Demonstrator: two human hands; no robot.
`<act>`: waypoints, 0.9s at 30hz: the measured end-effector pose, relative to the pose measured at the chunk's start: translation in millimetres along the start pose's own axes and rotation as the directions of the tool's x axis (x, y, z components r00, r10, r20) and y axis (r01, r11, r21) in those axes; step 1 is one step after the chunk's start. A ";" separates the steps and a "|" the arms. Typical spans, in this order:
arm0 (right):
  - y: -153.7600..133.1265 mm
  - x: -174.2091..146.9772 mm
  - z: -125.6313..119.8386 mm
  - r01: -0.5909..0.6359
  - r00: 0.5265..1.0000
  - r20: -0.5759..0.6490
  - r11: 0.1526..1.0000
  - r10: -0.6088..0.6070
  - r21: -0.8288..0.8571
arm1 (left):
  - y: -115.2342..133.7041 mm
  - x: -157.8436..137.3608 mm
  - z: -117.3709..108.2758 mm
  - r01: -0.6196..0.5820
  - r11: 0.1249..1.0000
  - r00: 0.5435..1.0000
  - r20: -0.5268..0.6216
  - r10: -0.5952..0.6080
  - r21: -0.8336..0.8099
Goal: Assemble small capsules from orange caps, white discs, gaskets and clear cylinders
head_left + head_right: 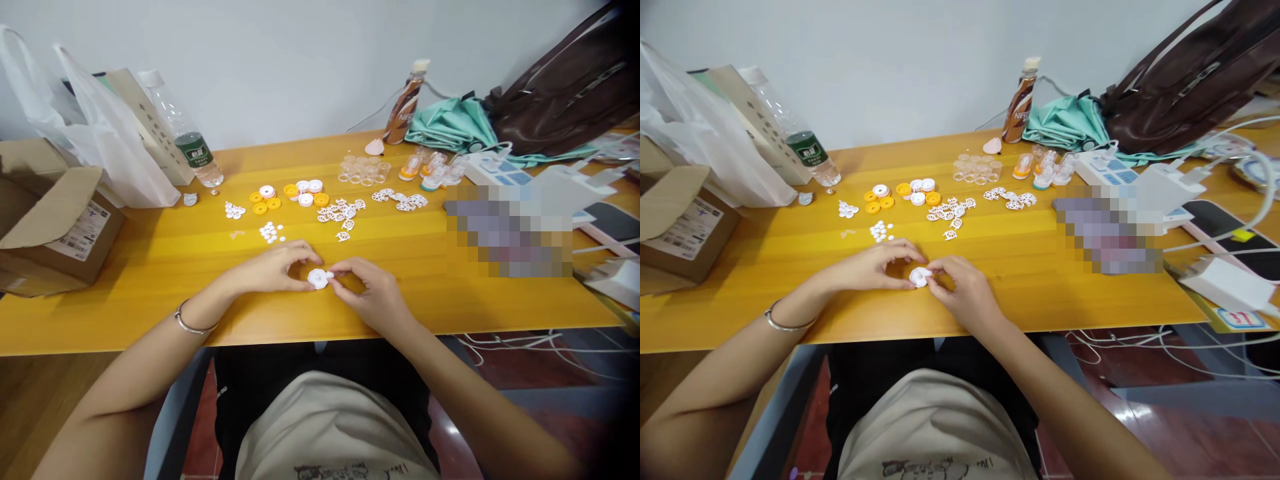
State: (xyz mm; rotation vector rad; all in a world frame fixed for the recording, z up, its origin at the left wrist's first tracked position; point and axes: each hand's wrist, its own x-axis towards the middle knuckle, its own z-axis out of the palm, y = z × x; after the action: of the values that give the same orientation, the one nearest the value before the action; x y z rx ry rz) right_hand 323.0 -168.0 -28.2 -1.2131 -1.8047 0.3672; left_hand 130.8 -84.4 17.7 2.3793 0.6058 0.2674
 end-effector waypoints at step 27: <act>0.6 0.7 0.2 -0.006 0.996 0.086 1.000 0.006 0.004 | 2.7 0.4 3.6 0.003 0.997 0.999 0.034 0.000 -0.074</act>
State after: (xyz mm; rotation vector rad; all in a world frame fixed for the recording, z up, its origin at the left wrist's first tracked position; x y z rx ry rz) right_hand 323.2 -167.0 -28.4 -1.2162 -1.8730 0.4331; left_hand 133.4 -88.0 16.6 2.3071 0.5717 0.2441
